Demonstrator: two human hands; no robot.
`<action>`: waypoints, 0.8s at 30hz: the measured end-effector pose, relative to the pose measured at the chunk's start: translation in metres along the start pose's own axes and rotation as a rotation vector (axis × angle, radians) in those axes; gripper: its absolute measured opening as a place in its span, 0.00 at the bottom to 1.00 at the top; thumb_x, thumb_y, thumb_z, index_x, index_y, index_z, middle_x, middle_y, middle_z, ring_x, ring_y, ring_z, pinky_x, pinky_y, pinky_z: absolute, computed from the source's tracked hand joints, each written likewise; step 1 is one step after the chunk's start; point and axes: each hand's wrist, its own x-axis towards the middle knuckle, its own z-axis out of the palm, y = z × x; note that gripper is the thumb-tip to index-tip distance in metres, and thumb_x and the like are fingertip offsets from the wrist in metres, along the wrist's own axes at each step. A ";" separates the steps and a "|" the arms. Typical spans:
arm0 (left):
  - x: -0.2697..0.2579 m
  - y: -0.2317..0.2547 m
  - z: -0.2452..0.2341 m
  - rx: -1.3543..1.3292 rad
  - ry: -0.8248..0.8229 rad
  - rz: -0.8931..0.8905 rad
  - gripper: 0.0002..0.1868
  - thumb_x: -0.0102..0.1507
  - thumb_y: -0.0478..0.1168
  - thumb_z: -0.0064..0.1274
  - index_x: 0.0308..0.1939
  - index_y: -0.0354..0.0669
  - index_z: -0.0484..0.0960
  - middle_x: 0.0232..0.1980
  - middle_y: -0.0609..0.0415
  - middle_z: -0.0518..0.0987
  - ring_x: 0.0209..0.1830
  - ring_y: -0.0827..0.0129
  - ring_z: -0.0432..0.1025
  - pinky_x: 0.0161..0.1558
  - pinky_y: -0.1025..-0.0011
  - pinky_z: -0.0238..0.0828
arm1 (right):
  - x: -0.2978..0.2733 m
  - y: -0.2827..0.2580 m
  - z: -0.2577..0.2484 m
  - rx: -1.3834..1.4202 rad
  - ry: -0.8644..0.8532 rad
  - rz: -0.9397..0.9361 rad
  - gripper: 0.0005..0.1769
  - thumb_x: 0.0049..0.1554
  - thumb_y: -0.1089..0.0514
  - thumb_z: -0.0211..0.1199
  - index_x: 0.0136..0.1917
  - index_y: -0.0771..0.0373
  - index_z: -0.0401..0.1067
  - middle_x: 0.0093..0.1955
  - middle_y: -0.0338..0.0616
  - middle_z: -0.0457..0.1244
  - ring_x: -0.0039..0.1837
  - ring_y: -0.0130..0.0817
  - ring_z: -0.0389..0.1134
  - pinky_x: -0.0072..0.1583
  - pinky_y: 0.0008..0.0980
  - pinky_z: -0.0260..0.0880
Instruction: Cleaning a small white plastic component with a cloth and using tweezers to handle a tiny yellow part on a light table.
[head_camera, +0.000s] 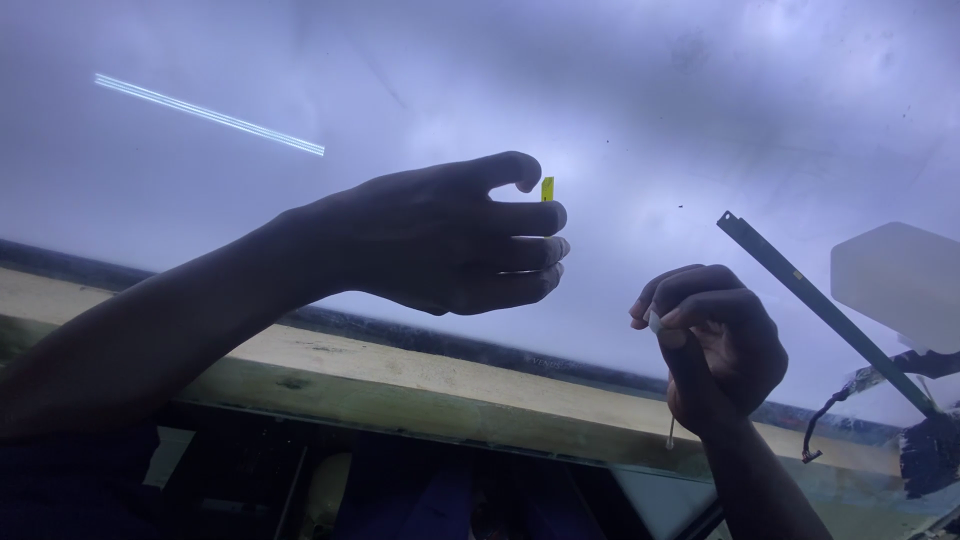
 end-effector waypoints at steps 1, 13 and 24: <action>0.001 -0.003 -0.005 -0.034 0.090 -0.040 0.05 0.68 0.34 0.50 0.39 0.50 0.77 0.44 0.61 0.79 0.46 0.71 0.71 0.52 0.72 0.68 | 0.007 0.003 -0.002 -0.043 -0.026 -0.025 0.03 0.58 0.65 0.53 0.42 0.65 0.60 0.37 0.50 0.58 0.38 0.40 0.63 0.40 0.31 0.73; -0.013 -0.018 -0.001 0.017 -0.004 -0.230 0.07 0.69 0.34 0.45 0.36 0.45 0.72 0.36 0.62 0.70 0.43 0.73 0.66 0.49 0.71 0.66 | 0.063 0.001 0.034 -0.221 -0.045 0.022 0.05 0.64 0.66 0.46 0.45 0.64 0.53 0.45 0.61 0.67 0.22 0.26 0.52 0.30 0.21 0.54; -0.015 -0.021 0.001 0.091 -0.109 -0.101 0.06 0.70 0.43 0.49 0.46 0.52 0.81 0.47 0.69 0.76 0.53 0.75 0.68 0.55 0.71 0.61 | 0.061 0.010 0.027 -0.161 -0.052 0.036 0.06 0.64 0.63 0.47 0.45 0.65 0.54 0.40 0.62 0.65 0.31 0.34 0.65 0.30 0.20 0.55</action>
